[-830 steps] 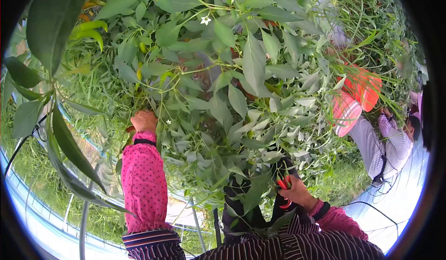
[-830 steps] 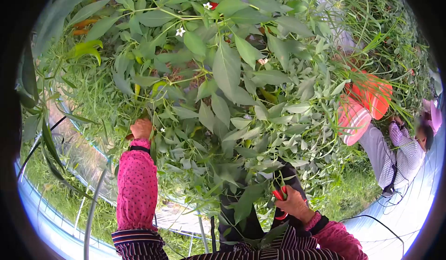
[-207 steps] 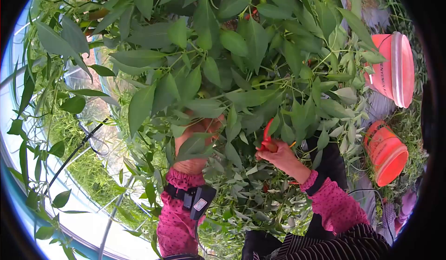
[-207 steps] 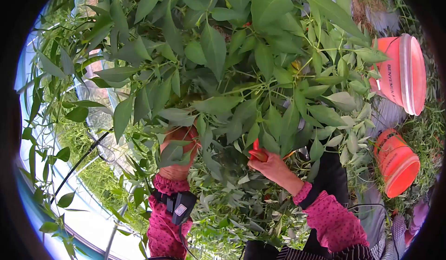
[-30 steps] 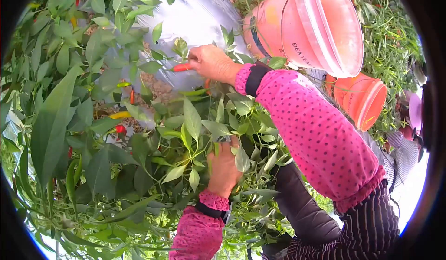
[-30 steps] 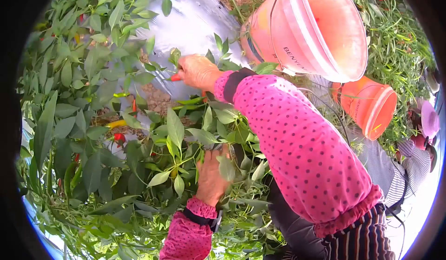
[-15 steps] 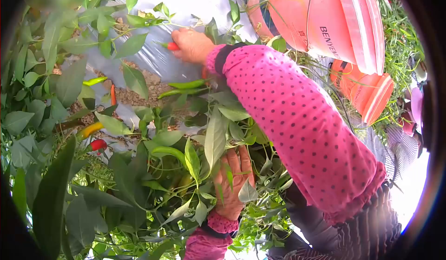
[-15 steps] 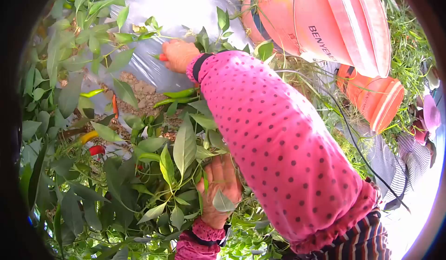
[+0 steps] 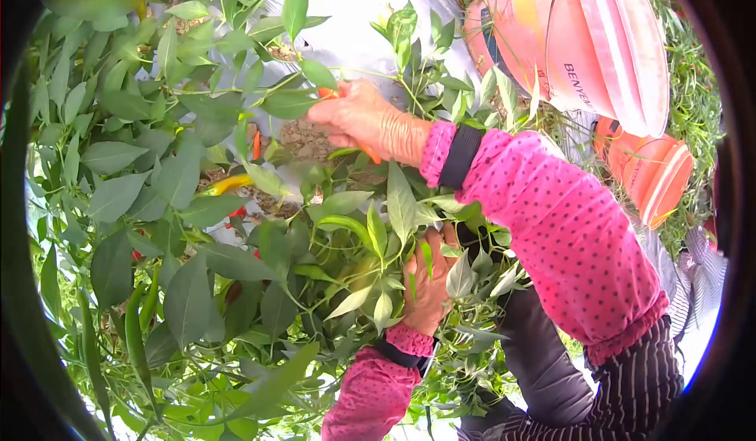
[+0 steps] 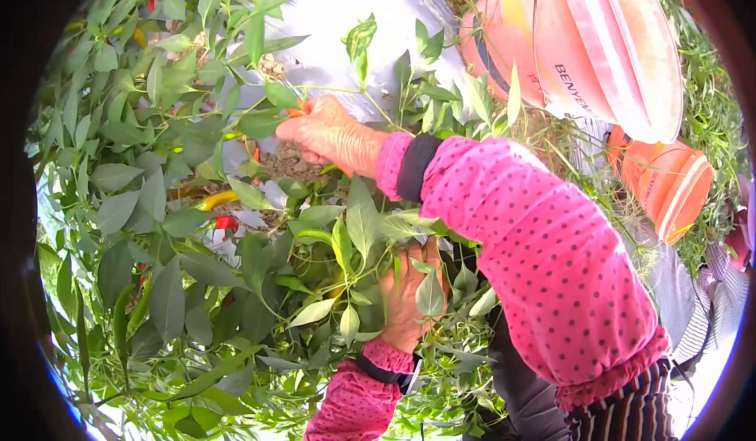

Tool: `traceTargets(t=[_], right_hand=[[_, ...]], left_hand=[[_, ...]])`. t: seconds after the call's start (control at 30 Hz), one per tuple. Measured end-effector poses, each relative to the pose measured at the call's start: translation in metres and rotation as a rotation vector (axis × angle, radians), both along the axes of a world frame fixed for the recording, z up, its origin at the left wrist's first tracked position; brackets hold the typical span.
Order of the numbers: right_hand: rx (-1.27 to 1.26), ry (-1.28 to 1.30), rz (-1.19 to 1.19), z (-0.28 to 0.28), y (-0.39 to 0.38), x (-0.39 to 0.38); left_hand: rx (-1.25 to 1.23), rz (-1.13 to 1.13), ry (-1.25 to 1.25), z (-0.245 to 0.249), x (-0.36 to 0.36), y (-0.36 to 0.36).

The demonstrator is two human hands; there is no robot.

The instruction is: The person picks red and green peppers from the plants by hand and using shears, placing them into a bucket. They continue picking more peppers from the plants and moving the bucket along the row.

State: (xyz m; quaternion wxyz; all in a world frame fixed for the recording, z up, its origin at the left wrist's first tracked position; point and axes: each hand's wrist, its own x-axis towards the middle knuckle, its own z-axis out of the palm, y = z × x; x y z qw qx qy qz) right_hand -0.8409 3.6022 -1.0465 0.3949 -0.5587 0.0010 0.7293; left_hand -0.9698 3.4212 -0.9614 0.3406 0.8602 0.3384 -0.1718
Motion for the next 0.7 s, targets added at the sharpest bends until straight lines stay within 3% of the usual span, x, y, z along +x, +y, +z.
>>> traceTargets(t=[0.03,0.13,0.23,0.27,0.4,0.5,0.53,0.67,0.7], right_hand=[[-0.050,0.065,-0.055,0.006,-0.002,-0.009],[-0.132,-0.116,0.160,0.011,-0.010,-0.020],[0.247,-0.629,0.681,-0.012,-0.053,-0.008],[0.324,-0.977,0.673,-0.007,-0.070,-0.013],[0.124,-0.707,1.008,0.010,-0.098,0.019],[0.151,-0.634,1.081,0.018,-0.123,0.036],[0.199,-0.663,1.121,0.019,-0.133,0.041],[0.239,-0.745,1.250,0.013,-0.160,0.047],[0.227,-0.768,1.287,0.018,-0.161,0.042]], left_hand=[[-0.066,0.007,-0.010,0.000,-0.002,0.002],[-0.204,0.031,-0.044,0.002,-0.006,0.005],[-0.168,0.038,-0.079,0.003,-0.008,0.005],[-0.241,0.107,-0.063,0.006,-0.005,0.008],[-0.461,0.316,-0.101,0.007,-0.007,0.009],[-0.222,0.018,-0.068,0.012,-0.003,0.017],[-0.133,0.042,-0.137,0.007,-0.003,0.010],[-0.218,-0.123,-0.142,0.042,0.003,0.048],[-0.300,-0.038,-0.259,0.061,0.000,0.072]])
